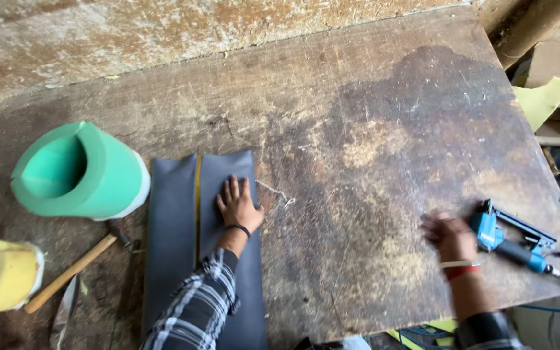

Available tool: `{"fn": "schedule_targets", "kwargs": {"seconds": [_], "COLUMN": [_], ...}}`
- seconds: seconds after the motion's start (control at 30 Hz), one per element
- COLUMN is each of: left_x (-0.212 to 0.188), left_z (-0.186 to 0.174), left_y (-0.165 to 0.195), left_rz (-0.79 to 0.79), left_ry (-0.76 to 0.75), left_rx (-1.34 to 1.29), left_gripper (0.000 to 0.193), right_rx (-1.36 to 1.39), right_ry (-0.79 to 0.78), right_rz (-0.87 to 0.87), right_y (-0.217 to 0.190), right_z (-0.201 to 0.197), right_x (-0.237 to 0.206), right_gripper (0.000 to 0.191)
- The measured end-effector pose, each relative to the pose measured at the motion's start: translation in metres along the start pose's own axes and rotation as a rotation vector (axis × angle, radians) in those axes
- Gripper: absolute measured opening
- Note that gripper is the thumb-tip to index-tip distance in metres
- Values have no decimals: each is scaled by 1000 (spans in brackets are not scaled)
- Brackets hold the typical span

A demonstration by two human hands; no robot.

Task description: The person staples gray fabric onto a wooden chair frame using a pneumatic staple gun. They smooth the fabric, align it, and secure it along the edges and center of the chair back, then flip the chair to inspect the finished side.

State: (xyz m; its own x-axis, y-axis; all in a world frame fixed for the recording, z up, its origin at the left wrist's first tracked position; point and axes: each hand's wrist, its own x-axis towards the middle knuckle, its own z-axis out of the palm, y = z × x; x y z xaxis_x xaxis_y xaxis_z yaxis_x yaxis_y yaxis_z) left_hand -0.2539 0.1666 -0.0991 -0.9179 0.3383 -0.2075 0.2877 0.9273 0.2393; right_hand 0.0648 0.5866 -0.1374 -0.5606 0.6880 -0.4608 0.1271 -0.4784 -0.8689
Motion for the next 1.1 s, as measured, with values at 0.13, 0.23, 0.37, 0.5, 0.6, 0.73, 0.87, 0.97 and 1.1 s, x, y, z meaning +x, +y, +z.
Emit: {"fn": "schedule_targets", "kwargs": {"seconds": [0.13, 0.23, 0.37, 0.5, 0.6, 0.73, 0.87, 0.97, 1.1], "left_x": [-127, -170, -181, -185, -179, -160, -154, -153, -160], "left_z": [5, -19, -54, -90, -142, -226, -260, -259, -247], "left_y": [-1, -12, -27, -51, -106, -195, -250, -274, -281], "left_rz": [-113, -104, -11, 49, 193, 87, -53, -106, -103], "left_ry": [-173, -178, -16, 175, 340, 250, 270, 359, 431], "left_rx": [163, 51, 95, 19, -248, -273, -18, 7, 88], "left_gripper": [115, 116, 94, 79, 67, 66, 65, 64, 73], "right_rx": [37, -62, -313, -381, -325, -371, -536, -820, -1218], "right_ry": [11, -160, -362, -426, -398, -343, -342, -309, -325], "right_rz": [193, 295, 211, 146, 175, 191, 170, -54, -267], "right_y": [88, 122, 127, 123, 121, 121, 125, 134, 143], "right_z": [91, 158, 215, 226, 212, 196, 192, 182, 169], "right_x": [-105, -175, -221, -227, -226, -225, -219, -217, -221], "right_gripper": [16, 17, 20, 22, 21, 20, 21, 24, 28]}}
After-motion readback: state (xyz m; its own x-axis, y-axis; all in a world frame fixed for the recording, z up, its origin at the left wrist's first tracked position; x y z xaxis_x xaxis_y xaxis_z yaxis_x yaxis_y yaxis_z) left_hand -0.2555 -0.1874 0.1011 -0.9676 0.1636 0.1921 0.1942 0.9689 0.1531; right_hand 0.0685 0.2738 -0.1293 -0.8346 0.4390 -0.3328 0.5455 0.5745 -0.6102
